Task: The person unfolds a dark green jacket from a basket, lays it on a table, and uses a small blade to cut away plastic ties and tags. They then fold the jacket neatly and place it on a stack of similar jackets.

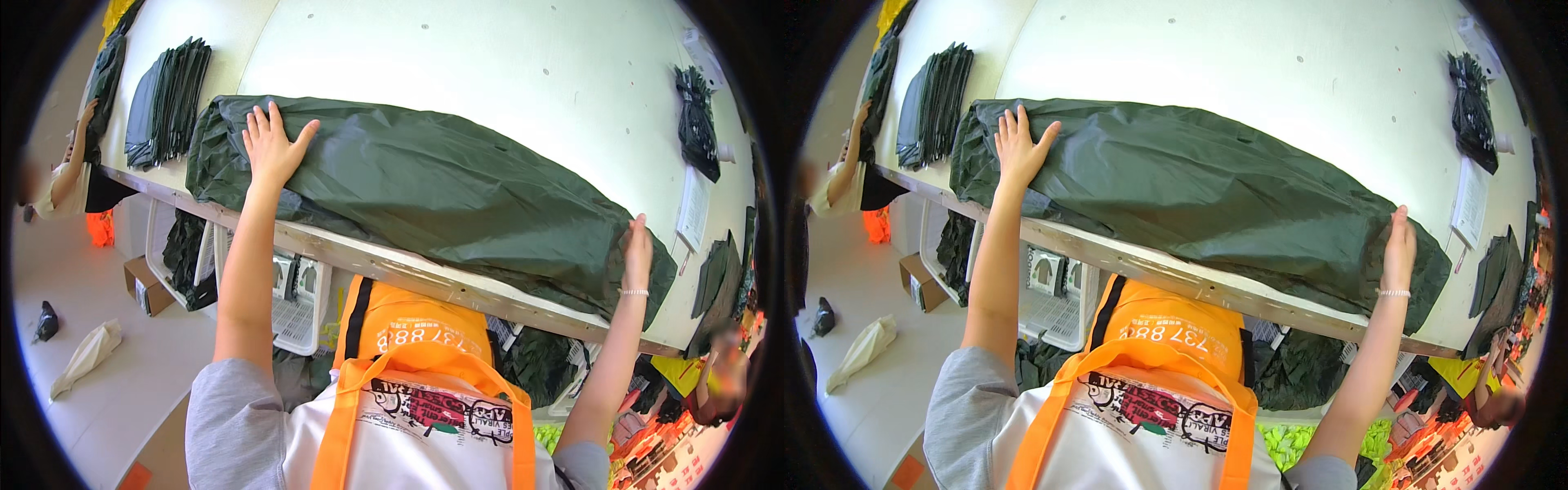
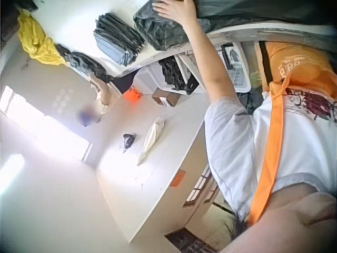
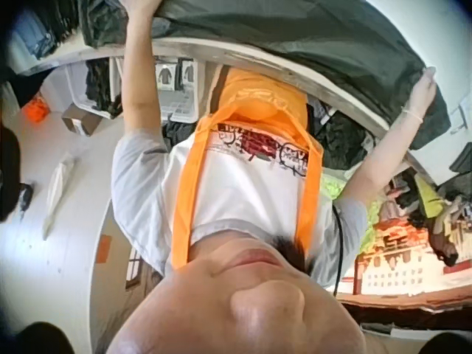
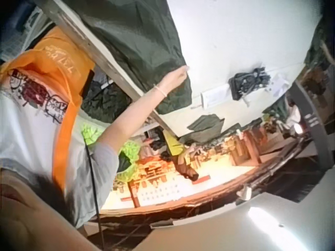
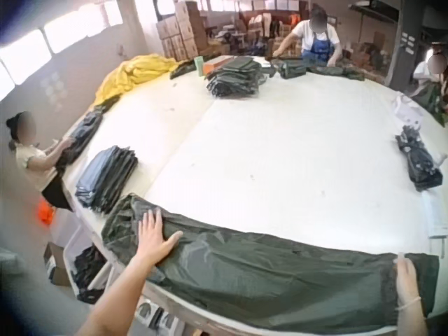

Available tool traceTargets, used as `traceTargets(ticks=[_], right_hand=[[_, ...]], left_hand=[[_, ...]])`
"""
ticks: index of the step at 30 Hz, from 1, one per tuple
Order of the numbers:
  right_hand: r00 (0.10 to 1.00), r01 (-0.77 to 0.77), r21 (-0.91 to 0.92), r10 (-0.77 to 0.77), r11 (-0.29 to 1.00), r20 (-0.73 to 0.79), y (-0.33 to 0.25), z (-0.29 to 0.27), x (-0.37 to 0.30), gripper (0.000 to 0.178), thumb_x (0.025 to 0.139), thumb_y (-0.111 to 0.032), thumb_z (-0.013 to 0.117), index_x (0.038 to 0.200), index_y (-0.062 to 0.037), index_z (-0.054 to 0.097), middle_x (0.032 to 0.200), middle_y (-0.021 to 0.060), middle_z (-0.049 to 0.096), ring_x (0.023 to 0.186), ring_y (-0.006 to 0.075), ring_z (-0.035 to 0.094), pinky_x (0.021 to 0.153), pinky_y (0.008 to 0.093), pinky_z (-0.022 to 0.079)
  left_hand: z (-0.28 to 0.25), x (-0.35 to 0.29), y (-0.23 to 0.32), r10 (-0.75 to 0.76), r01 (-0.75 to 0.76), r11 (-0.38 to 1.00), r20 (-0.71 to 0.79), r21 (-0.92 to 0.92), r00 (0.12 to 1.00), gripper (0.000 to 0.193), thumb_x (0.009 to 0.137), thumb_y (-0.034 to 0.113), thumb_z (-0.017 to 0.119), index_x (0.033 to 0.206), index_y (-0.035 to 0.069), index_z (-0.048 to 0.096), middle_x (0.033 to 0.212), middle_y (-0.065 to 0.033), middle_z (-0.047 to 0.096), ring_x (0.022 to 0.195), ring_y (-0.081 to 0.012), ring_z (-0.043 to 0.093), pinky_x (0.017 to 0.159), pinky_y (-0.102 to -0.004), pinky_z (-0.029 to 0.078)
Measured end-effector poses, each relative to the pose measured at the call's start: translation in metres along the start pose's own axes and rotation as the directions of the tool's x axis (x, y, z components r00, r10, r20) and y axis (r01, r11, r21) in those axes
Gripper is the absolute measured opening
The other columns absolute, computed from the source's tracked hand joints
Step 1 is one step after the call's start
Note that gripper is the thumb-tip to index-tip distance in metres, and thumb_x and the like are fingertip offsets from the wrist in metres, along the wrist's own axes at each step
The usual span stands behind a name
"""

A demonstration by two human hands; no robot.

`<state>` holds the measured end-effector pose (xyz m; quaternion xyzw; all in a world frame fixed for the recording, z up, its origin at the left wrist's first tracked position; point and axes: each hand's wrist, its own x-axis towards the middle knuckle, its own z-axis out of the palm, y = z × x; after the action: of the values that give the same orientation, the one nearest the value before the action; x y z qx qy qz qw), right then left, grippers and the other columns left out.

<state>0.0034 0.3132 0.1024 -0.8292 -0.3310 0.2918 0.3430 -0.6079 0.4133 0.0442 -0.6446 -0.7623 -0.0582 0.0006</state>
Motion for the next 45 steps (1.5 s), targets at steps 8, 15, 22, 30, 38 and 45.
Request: traceTargets(ticks=[8, 15, 22, 30, 38, 45], right_hand=[[0.748, 0.633, -0.687, -0.513, 0.357, 0.422, -0.026, 0.093, -0.074, 0.062, 0.087, -0.049, 0.056, 0.141, -0.0243, 0.039, 0.152, 0.0123, 0.023, 0.139, 0.0412, 0.019, 0.107, 0.0621, 0.018], [0.808, 0.557, -0.667, -0.506, 0.494, 0.300, 0.062, 0.155, -0.042, 0.071, 0.080, -0.053, 0.062, 0.142, -0.0288, 0.037, 0.154, 0.0131, 0.017, 0.139, 0.0431, 0.015, 0.102, 0.0678, 0.020], [0.842, 0.535, -0.329, -0.521, 0.778, 0.138, 0.078, 0.114, -0.024, 0.051, 0.089, -0.029, 0.059, 0.136, -0.0168, 0.045, 0.150, 0.0167, 0.024, 0.139, 0.0365, 0.020, 0.110, 0.0520, 0.019], [0.423, -0.548, 0.220, 0.494, 0.807, -0.759, 0.235, -0.046, -0.016, 0.075, 0.075, -0.040, 0.076, 0.123, 0.0080, 0.044, 0.117, 0.0228, 0.048, 0.096, 0.0334, 0.053, 0.082, 0.0408, 0.048], [0.541, -0.333, 0.765, 0.777, 0.551, -0.323, 0.347, -0.174, 0.042, 0.046, 0.076, -0.034, 0.077, 0.105, -0.0019, 0.061, 0.105, 0.0123, 0.064, 0.083, 0.0243, 0.062, 0.066, 0.0394, 0.052], [0.526, -0.296, 0.754, 0.759, 0.587, -0.384, 0.356, -0.186, 0.032, 0.045, 0.085, -0.031, 0.069, 0.117, -0.0005, 0.057, 0.119, 0.0079, 0.060, 0.101, 0.0209, 0.058, 0.078, 0.0385, 0.051]], left_hand=[[0.060, -0.005, -0.001, -0.088, 0.087, 0.996, 0.036, 0.036, 0.995, 0.092, 0.079, 0.070, 0.050, 0.148, 0.015, 0.024, 0.152, -0.0235, 0.016, 0.141, -0.0419, 0.011, 0.109, -0.0594, 0.008], [0.114, 0.009, 0.000, -0.076, 0.075, 0.993, 0.010, 0.088, 0.997, 0.089, 0.080, 0.069, 0.051, 0.149, 0.021, 0.022, 0.153, -0.0193, 0.017, 0.140, -0.0395, 0.016, 0.108, -0.0596, 0.017], [0.102, 0.011, 0.016, -0.049, 0.035, 0.982, 0.073, 0.183, 0.996, 0.088, 0.083, 0.069, 0.045, 0.149, 0.018, 0.019, 0.153, -0.0200, 0.014, 0.141, -0.0381, 0.013, 0.110, -0.0578, 0.013], [0.032, -0.087, 0.218, 0.524, -0.504, 0.838, 0.050, -0.208, 0.851, 0.090, 0.079, 0.065, 0.055, 0.148, 0.018, 0.024, 0.155, -0.0142, 0.014, 0.142, -0.0382, 0.008, 0.111, -0.0576, 0.005], [0.095, -0.122, 0.256, 0.557, -0.555, 0.830, 0.080, -0.051, 0.827, 0.089, 0.077, 0.063, 0.058, 0.148, 0.019, 0.025, 0.155, -0.0120, 0.015, 0.141, -0.0387, 0.013, 0.109, -0.0600, 0.013], [0.088, -0.134, 0.260, 0.536, -0.537, 0.843, 0.080, -0.004, 0.841, 0.093, 0.074, 0.065, 0.060, 0.148, 0.020, 0.026, 0.154, -0.0127, 0.017, 0.142, -0.0357, 0.013, 0.110, -0.0581, 0.013]])
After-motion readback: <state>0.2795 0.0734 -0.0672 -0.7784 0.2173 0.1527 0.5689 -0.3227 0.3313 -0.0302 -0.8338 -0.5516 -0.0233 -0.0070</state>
